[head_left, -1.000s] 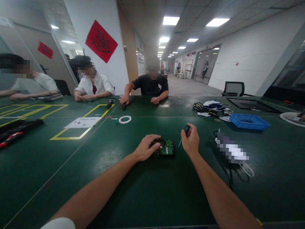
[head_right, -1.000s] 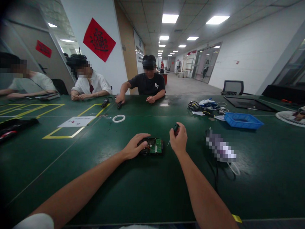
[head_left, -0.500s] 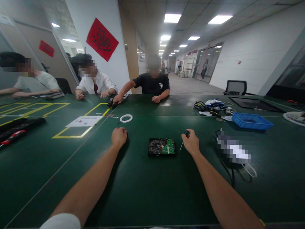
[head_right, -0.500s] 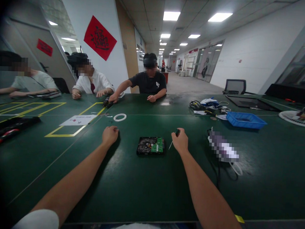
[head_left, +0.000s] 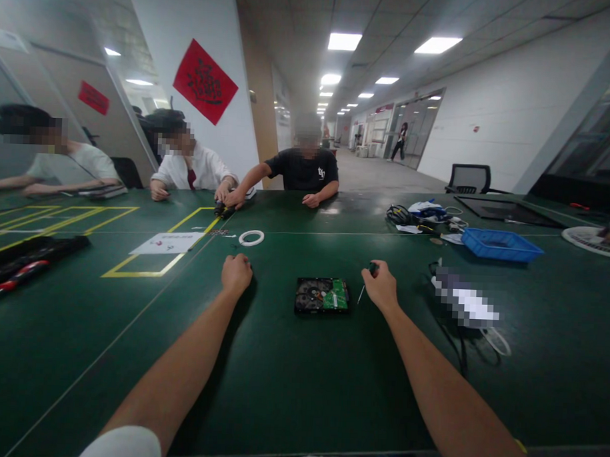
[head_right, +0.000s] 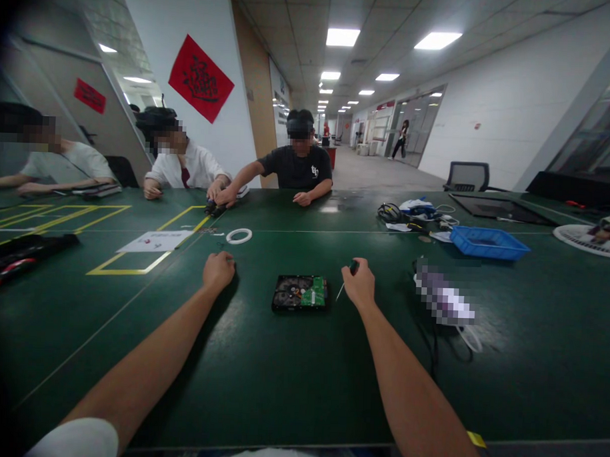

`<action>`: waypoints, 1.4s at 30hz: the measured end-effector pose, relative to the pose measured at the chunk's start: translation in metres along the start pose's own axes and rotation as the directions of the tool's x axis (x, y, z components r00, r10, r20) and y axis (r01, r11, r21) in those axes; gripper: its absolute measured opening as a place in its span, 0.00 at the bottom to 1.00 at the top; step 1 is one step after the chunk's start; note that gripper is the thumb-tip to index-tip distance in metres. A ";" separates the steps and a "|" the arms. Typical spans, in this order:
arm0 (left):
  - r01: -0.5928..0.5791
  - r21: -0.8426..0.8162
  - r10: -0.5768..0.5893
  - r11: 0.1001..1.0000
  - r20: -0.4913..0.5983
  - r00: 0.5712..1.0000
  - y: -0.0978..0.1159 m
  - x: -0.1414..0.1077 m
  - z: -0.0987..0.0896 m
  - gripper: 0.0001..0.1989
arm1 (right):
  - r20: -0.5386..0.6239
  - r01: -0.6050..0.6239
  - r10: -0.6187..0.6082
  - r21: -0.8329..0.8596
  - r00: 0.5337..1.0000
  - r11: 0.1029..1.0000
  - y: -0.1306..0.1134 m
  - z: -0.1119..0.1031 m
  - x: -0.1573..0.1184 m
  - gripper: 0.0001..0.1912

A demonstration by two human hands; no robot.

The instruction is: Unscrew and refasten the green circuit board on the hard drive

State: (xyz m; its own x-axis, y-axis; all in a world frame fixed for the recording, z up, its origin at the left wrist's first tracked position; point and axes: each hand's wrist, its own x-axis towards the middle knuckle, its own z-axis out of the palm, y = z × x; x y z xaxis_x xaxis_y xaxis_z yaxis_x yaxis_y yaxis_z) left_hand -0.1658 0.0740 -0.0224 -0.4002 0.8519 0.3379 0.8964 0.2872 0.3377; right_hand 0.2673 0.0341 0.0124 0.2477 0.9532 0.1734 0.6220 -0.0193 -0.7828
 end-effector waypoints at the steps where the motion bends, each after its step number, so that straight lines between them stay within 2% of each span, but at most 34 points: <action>1: -0.006 0.000 0.006 1.000 0.005 1.000 0.000 0.000 -0.001 0.14 | 0.006 -0.004 0.004 0.013 1.000 1.000 0.000 0.000 -0.001 0.29; 6: -0.045 -0.010 0.045 0.999 0.037 0.998 -0.001 -0.006 -0.012 0.11 | 0.003 -0.003 0.003 0.033 1.000 0.999 -0.001 0.000 -0.004 0.28; 9: -0.075 -0.032 0.077 0.997 0.055 0.996 0.007 -0.010 -0.022 0.11 | -0.038 0.029 -0.029 0.016 0.999 0.999 -0.003 0.002 -0.005 0.26; 11: -0.124 -0.063 0.128 0.990 0.074 0.989 0.021 -0.013 -0.029 0.11 | -0.065 0.048 -0.047 0.010 0.997 0.999 -0.003 0.004 -0.006 0.25; 14: -0.262 -0.146 0.280 0.954 0.114 0.953 0.059 -0.023 -0.041 0.10 | -0.072 0.054 -0.052 0.022 0.996 0.998 -0.002 0.005 -0.005 0.25; 16: -0.366 -0.212 0.399 0.906 0.139 0.906 0.090 -0.039 -0.049 0.08 | -0.072 0.038 -0.037 0.022 0.997 0.999 0.000 0.004 -0.004 0.26; 17: -0.431 -0.258 0.477 0.865 0.153 0.866 0.105 -0.050 -0.052 0.07 | -0.078 0.027 -0.026 0.017 0.997 0.999 0.000 0.004 -0.003 0.27; 19: -0.586 -0.399 0.684 0.706 0.169 0.709 0.129 -0.074 -0.057 0.08 | -0.093 0.008 -0.008 0.006 0.996 1.000 0.002 0.003 -0.002 0.28; 20: -0.626 -0.438 0.748 0.645 0.190 0.636 0.137 -0.085 -0.059 0.07 | -0.093 0.004 -0.004 0.007 0.996 1.000 0.003 0.002 -0.002 0.28; 21: -0.647 -0.458 0.782 0.610 0.215 0.585 0.142 -0.096 -0.061 0.06 | -0.087 0.005 -0.004 0.012 0.996 1.000 0.003 0.002 -0.002 0.28; 22: -0.657 -0.473 0.803 0.587 0.237 0.546 0.146 -0.105 -0.061 0.06 | -0.077 0.008 -0.006 0.021 0.997 1.000 0.003 0.002 -0.002 0.28; 24: -0.670 -0.479 0.821 0.568 0.263 0.507 0.148 -0.116 -0.061 0.06 | -0.066 0.015 -0.013 0.039 0.998 0.999 0.004 0.002 -0.003 0.28; 35: -0.721 -0.449 0.849 0.527 0.249 0.466 0.147 -0.123 -0.051 0.07 | -0.041 0.014 -0.011 0.075 0.999 0.997 0.007 0.002 -0.002 0.29; 42: -0.734 -0.428 0.849 0.527 0.232 0.474 0.149 -0.125 -0.050 0.07 | -0.048 0.012 -0.009 0.064 0.999 0.998 0.007 0.002 -0.001 0.28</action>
State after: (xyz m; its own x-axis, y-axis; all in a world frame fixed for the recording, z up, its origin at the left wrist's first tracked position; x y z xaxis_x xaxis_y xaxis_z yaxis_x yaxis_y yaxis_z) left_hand 0.0079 -0.0114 0.0292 0.6156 0.7495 0.2436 0.6844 -0.6617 0.3061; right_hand 0.2703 0.0331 0.0053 0.2775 0.9377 0.2092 0.5763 0.0117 -0.8171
